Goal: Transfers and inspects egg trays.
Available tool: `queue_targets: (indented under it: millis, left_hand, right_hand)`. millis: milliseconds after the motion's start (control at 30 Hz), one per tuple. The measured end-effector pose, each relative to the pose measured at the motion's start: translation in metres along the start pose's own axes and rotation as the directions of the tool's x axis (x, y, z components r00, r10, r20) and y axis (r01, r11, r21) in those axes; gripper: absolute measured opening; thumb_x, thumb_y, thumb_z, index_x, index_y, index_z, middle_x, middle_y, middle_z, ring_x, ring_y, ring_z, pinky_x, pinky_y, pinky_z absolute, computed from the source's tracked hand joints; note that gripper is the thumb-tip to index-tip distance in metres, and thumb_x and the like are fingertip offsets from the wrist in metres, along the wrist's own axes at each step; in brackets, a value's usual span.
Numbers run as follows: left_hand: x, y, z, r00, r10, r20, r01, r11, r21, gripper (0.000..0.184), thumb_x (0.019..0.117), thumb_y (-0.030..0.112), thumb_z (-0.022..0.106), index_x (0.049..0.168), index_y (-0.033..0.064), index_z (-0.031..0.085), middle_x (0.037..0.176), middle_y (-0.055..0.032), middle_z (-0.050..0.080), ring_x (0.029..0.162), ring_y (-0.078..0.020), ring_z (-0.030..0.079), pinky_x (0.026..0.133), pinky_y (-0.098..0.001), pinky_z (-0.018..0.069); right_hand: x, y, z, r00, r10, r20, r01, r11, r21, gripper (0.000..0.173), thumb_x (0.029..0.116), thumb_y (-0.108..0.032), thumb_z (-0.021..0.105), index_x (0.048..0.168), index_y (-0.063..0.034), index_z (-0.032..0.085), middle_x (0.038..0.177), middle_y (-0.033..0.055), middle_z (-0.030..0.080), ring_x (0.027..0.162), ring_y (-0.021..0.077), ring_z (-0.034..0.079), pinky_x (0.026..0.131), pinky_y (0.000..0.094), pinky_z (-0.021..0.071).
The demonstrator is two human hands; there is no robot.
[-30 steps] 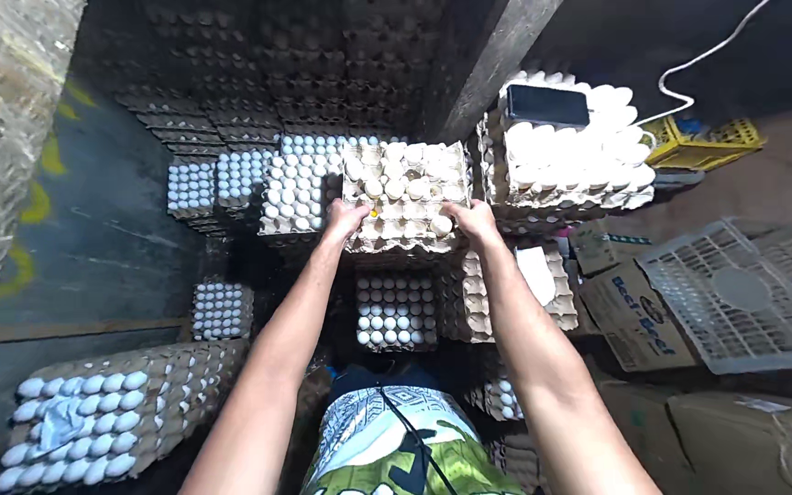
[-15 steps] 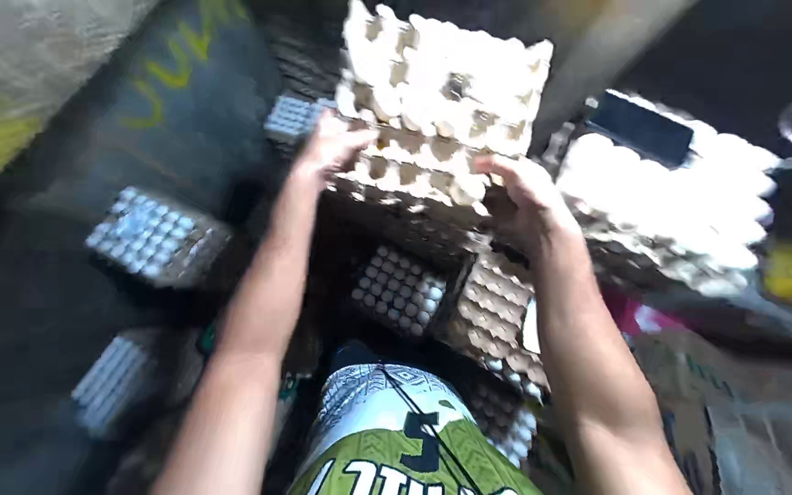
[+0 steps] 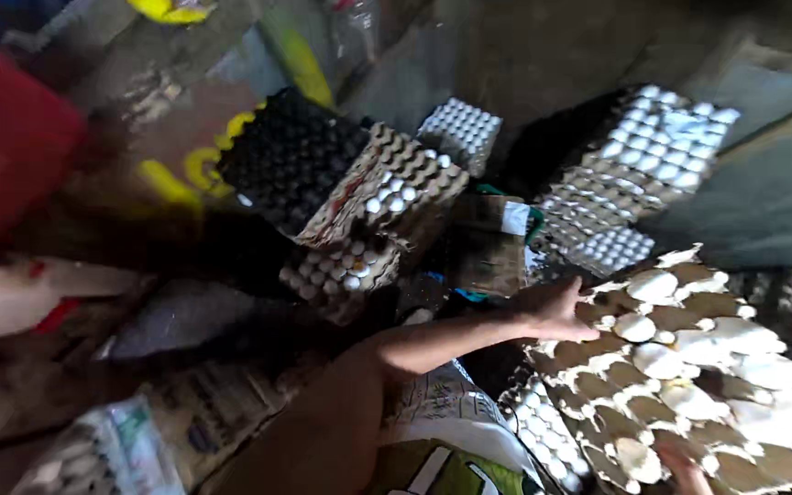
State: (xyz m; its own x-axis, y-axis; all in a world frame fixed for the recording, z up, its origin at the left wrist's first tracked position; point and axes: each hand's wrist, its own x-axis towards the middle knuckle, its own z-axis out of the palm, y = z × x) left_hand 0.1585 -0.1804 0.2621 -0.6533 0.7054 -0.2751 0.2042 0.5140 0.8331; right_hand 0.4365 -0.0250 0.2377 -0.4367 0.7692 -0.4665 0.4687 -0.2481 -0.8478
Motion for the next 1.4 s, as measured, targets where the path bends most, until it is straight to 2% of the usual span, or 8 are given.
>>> queue_targets:
  millis: [267, 400, 467, 567, 700, 833, 1000, 1400]
  left_hand:
    - [-0.101, -0.076, -0.062, 0.994, -0.098, -0.057, 0.054, 0.847, -0.529, 0.070, 0.0985, 0.046, 0.065, 0.149, 0.0026, 0.046, 0.143, -0.0191, 0.057, 0.132, -0.0257, 0.057, 0.113, -0.0472, 0.0455]
    - [-0.174, -0.130, -0.094, 0.933, -0.215, -0.290, -0.060, 0.700, -0.712, 0.040, 0.1045, 0.027, 0.058, 0.136, 0.0027, 0.061, 0.126, -0.0149, 0.069, 0.109, -0.0231, 0.069, 0.099, -0.0426, 0.0566]
    - [-0.214, -0.172, -0.113, 0.803, -0.402, -0.439, -0.054, 0.685, -0.726, 0.033, 0.1046, 0.022, 0.055, 0.130, 0.0018, 0.064, 0.116, -0.0133, 0.072, 0.098, -0.0227, 0.072, 0.089, -0.0414, 0.0600]
    - [-0.265, -0.245, -0.153, 0.494, -0.631, -0.597, -0.009, 0.684, -0.730, 0.034, 0.1058, 0.019, 0.053, 0.135, 0.0034, 0.059, 0.116, -0.0127, 0.071, 0.094, -0.0208, 0.070, 0.082, -0.0404, 0.0602]
    - [-0.272, -0.310, -0.220, 0.236, -0.826, -0.511, -0.237, 0.461, -0.855, 0.043, 0.1042, 0.040, 0.054, 0.135, 0.0105, 0.057, 0.119, -0.0076, 0.067, 0.099, -0.0187, 0.068, 0.086, -0.0382, 0.0578]
    - [-0.250, -0.344, -0.261, 0.324, -0.819, -0.474, -0.445, 0.311, -0.840, 0.048, 0.1052, 0.055, 0.041, 0.132, 0.0188, 0.056, 0.119, -0.0045, 0.066, 0.106, -0.0219, 0.065, 0.088, -0.0475, 0.0560]
    - [-0.242, -0.355, -0.265, 0.388, -0.739, -0.550, -0.351, 0.433, -0.830, 0.038, 0.1086, 0.044, 0.040, 0.135, 0.0211, 0.056, 0.122, -0.0050, 0.067, 0.110, -0.0234, 0.065, 0.088, -0.0504, 0.0555]
    - [-0.248, -0.323, -0.261, 0.453, -0.766, -0.456, -0.233, 0.392, -0.890, 0.055, 0.1031, 0.065, 0.033, 0.141, 0.0306, 0.052, 0.136, -0.0034, 0.061, 0.120, -0.0270, 0.059, 0.090, -0.0578, 0.0517]
  right_hand:
    - [-0.006, -0.023, 0.065, 0.973, 0.086, 0.212, -0.074, 0.995, -0.062, 0.029, 0.0995, -0.030, 0.058, 0.122, -0.0127, 0.064, 0.101, -0.0019, 0.072, 0.091, 0.0090, 0.070, 0.079, 0.0352, 0.0610]
    - [-0.019, -0.025, 0.093, 0.964, 0.169, 0.206, -0.169, 0.985, -0.022, 0.033, 0.0999, -0.036, 0.057, 0.125, -0.0146, 0.064, 0.104, 0.0016, 0.073, 0.091, 0.0140, 0.072, 0.076, 0.0403, 0.0623]
    - [-0.024, -0.022, 0.105, 0.967, 0.192, 0.168, -0.195, 0.981, 0.005, 0.034, 0.0983, -0.037, 0.058, 0.123, -0.0146, 0.065, 0.101, 0.0031, 0.072, 0.089, 0.0156, 0.071, 0.074, 0.0427, 0.0619]
    - [-0.034, -0.018, 0.123, 0.968, 0.221, 0.114, -0.227, 0.973, 0.035, 0.035, 0.0949, -0.039, 0.062, 0.120, -0.0146, 0.065, 0.099, 0.0048, 0.072, 0.086, 0.0182, 0.071, 0.071, 0.0464, 0.0616]
    - [-0.044, -0.012, 0.142, 0.960, 0.281, 0.015, -0.281, 0.959, 0.032, 0.041, 0.0920, -0.045, 0.066, 0.119, -0.0150, 0.066, 0.097, 0.0069, 0.072, 0.082, 0.0212, 0.072, 0.066, 0.0483, 0.0612]
    - [-0.056, 0.000, 0.155, 0.956, 0.292, -0.012, -0.288, 0.950, 0.122, 0.043, 0.0933, -0.048, 0.062, 0.122, -0.0164, 0.065, 0.102, 0.0067, 0.072, 0.090, 0.0215, 0.071, 0.072, 0.0502, 0.0607]
    - [-0.084, 0.000, 0.160, 0.949, 0.301, -0.092, -0.274, 0.934, 0.232, 0.040, 0.0979, -0.050, 0.054, 0.123, -0.0192, 0.063, 0.102, 0.0042, 0.071, 0.088, 0.0193, 0.071, 0.070, 0.0471, 0.0605]
    - [-0.130, 0.009, 0.104, 0.949, 0.126, -0.290, -0.042, 0.959, 0.279, 0.036, 0.1065, -0.046, 0.041, 0.124, -0.0201, 0.060, 0.102, -0.0045, 0.069, 0.090, 0.0081, 0.069, 0.076, 0.0338, 0.0601]
